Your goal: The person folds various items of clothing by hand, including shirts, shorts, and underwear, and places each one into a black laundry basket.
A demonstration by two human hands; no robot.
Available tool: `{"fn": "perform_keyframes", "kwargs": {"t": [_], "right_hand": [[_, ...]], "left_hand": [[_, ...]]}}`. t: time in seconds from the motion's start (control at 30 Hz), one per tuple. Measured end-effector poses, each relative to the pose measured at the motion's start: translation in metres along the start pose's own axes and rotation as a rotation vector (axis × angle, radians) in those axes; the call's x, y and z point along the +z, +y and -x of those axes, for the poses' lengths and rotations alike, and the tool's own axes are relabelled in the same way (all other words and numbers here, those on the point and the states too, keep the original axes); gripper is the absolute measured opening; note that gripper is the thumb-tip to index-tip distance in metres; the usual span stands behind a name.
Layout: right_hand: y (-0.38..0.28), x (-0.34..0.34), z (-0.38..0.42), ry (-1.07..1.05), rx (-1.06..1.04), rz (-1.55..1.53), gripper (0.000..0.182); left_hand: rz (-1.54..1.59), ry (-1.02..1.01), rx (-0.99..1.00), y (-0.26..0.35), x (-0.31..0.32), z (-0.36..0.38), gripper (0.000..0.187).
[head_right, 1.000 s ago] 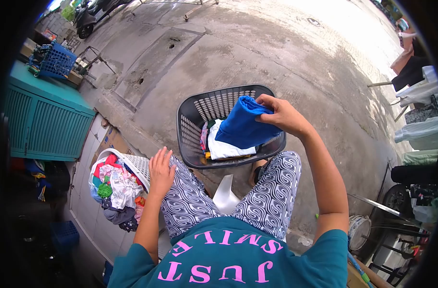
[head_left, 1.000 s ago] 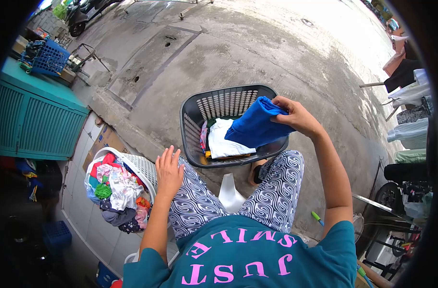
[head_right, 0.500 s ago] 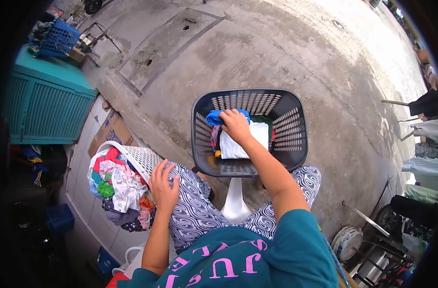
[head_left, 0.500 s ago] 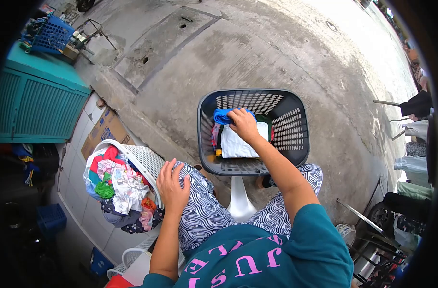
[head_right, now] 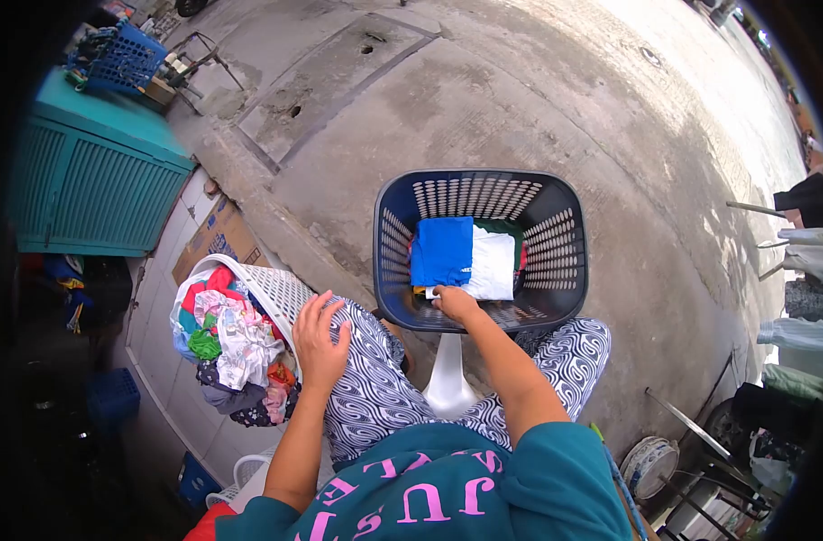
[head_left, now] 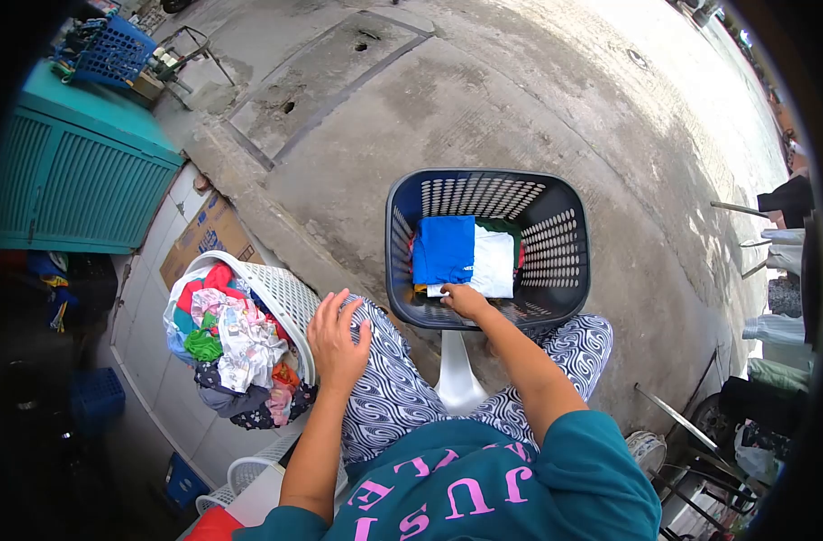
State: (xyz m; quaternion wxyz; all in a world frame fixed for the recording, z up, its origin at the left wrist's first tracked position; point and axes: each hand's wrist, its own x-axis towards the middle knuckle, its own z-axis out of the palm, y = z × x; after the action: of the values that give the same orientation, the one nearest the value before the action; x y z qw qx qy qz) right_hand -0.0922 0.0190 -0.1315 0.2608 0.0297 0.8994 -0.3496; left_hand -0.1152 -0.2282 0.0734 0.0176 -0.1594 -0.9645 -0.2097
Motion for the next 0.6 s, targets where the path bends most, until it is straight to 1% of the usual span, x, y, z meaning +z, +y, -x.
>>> {"fn": "perform_keyframes", "kwargs": {"t": [0.03,0.1,0.17,0.23,0.27,0.3,0.33,0.37,0.4,0.47,0.5,0.53,0.57,0.6], "right_hand": [[-0.002,-0.005,0.005,0.046,-0.042,-0.023,0.030],[-0.011,-0.012,0.012,0.050,-0.039,-0.073,0.029],[-0.023,-0.015,0.025,0.106,-0.076,-0.148,0.027],[-0.039,-0.017,0.048,0.151,-0.122,-0.131,0.027],[-0.033,-0.010,0.054,0.170,-0.144,-0.084,0.028],[-0.039,-0.010,0.066,0.159,-0.117,-0.056,0.030],[-0.033,-0.003,0.072,0.202,-0.111,0.019,0.031],[-0.034,-0.003,0.077,0.198,-0.136,0.029,0.031],[-0.034,-0.006,0.083,0.219,-0.126,0.042,0.032],[-0.033,-0.007,0.089,0.247,-0.110,0.055,0.032],[-0.032,-0.009,0.089,0.248,-0.105,0.018,0.032],[-0.031,-0.011,0.089,0.248,-0.098,-0.018,0.032],[-0.030,-0.012,0.089,0.249,-0.098,-0.011,0.032],[-0.030,-0.012,0.088,0.251,-0.098,-0.038,0.033]], "left_hand": [[0.018,0.001,0.015,-0.001,0.003,0.001,0.032],[0.045,0.012,-0.004,-0.003,0.004,0.002,0.032],[0.079,0.039,-0.013,-0.001,0.006,0.005,0.032],[0.084,0.057,-0.026,-0.003,0.016,0.011,0.031],[0.133,0.042,-0.037,-0.006,0.021,0.013,0.032],[0.211,0.080,-0.020,-0.008,0.022,0.015,0.033],[0.360,0.130,-0.041,-0.014,0.023,0.015,0.034],[0.516,0.173,-0.052,-0.021,0.024,0.016,0.034],[0.512,0.190,-0.054,-0.030,0.021,0.018,0.034],[0.966,0.339,-0.319,-0.053,0.012,0.024,0.035],[0.683,0.394,-0.270,-0.074,0.003,0.029,0.036],[0.414,0.448,-0.283,-0.093,-0.007,0.034,0.035],[0.228,0.436,-0.334,-0.116,-0.016,0.040,0.038],[-0.051,0.425,-0.416,-0.138,-0.021,0.046,0.046]]}}
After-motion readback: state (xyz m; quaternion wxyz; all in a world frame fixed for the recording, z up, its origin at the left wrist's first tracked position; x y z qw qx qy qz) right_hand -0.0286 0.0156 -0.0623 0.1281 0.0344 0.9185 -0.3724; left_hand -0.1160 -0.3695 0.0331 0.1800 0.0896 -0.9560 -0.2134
